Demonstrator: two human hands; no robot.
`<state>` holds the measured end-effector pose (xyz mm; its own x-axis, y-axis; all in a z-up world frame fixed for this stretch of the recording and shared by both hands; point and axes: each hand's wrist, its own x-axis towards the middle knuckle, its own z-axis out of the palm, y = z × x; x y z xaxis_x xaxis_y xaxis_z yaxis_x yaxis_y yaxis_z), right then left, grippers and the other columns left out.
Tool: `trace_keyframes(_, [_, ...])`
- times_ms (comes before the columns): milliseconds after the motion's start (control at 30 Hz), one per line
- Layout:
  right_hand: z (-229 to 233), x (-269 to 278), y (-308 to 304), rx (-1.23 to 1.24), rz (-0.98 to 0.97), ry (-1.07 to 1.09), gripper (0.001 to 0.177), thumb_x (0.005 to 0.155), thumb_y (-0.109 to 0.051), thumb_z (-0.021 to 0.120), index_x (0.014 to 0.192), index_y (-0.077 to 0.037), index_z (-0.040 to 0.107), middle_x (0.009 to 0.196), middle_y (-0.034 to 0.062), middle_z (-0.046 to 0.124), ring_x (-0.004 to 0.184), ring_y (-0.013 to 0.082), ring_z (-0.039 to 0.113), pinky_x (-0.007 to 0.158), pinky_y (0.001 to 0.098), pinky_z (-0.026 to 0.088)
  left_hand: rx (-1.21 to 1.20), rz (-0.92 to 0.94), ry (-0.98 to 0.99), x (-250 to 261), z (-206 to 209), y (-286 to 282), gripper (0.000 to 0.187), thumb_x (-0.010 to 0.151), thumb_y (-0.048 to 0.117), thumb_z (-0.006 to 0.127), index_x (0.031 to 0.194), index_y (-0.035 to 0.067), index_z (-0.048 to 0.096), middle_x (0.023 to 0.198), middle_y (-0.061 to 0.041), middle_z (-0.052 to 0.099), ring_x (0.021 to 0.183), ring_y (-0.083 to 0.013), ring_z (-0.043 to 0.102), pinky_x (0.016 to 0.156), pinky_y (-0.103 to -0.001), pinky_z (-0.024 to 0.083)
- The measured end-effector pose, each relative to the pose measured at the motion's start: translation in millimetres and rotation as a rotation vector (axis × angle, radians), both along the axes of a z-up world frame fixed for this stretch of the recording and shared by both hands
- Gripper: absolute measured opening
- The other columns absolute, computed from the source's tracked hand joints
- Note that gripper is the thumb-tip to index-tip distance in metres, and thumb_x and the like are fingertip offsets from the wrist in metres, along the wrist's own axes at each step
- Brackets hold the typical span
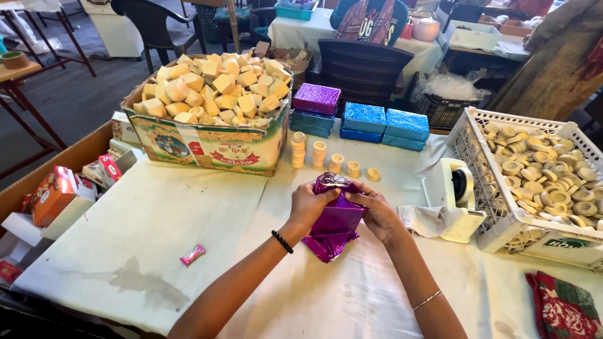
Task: Wrapping small boxes and items in foil and purple wrapping paper.
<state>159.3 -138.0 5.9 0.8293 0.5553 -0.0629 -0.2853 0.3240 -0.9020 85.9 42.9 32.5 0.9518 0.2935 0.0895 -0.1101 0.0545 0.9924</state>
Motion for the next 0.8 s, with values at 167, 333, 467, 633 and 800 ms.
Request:
trace_keyframes(167, [-1.8, 0.0, 4.7, -0.037, -0.110, 0.019, 0.037, 0.085, -0.003, 0.072, 0.122, -0.007, 0.069, 0.107, 0.0033, 0.074, 0.093, 0.0121, 0.069, 0.086, 0.0276, 0.055, -0.163, -0.119, 0.027, 35.6, -29.4, 17.3, 0.031, 0.087, 0.022, 0.077, 0.107, -0.001, 0.078, 0.094, -0.007, 0.079, 0.077, -0.0101, 0.071, 0.069, -0.026, 0.057])
trace_keyframes(333, [-3.2, 1.8, 5.5, -0.006, -0.139, 0.011, 0.036, 0.085, -0.003, 0.072, 0.120, -0.005, 0.068, 0.107, 0.0047, 0.074, 0.093, 0.0127, 0.070, 0.085, 0.0276, 0.056, 0.348, 0.088, -0.114, -16.9, 39.5, 25.8, 0.035, 0.087, 0.031, 0.075, 0.108, 0.003, 0.073, 0.091, -0.008, 0.075, 0.080, -0.0169, 0.071, 0.072, -0.031, 0.055])
trace_keyframes(467, [-3.0, -0.4, 7.5, -0.015, -0.140, 0.009, 0.035, 0.085, -0.004, 0.072, 0.120, -0.006, 0.068, 0.107, 0.0049, 0.074, 0.093, 0.0129, 0.071, 0.086, 0.0279, 0.056, 0.871, 0.338, -0.153, -48.6, 51.1, 14.1, 0.034, 0.080, 0.029, 0.081, 0.092, 0.002, 0.066, 0.087, -0.013, 0.067, 0.084, -0.0314, 0.066, 0.074, -0.043, 0.053])
trace_keyframes(633, [-4.6, 0.6, 5.7, -0.022, -0.148, -0.007, 0.035, 0.085, -0.004, 0.072, 0.120, -0.007, 0.069, 0.107, 0.0047, 0.074, 0.093, 0.0132, 0.071, 0.085, 0.0285, 0.056, 1.022, 0.403, -0.242, -45.6, 32.7, -0.9, 0.016, 0.087, 0.020, 0.073, 0.091, 0.005, 0.067, 0.092, -0.013, 0.069, 0.090, -0.0337, 0.066, 0.078, -0.046, 0.053])
trace_keyframes(800, [-3.0, -1.5, 7.3, 0.014, -0.120, -0.017, 0.034, 0.086, -0.004, 0.073, 0.120, -0.006, 0.069, 0.106, 0.0049, 0.075, 0.093, 0.0131, 0.071, 0.086, 0.0289, 0.056, 1.150, 0.409, -0.317, -39.7, 19.7, -8.1, 0.011, 0.091, 0.015, 0.069, 0.093, 0.004, 0.068, 0.093, -0.014, 0.069, 0.093, -0.0332, 0.066, 0.079, -0.044, 0.054])
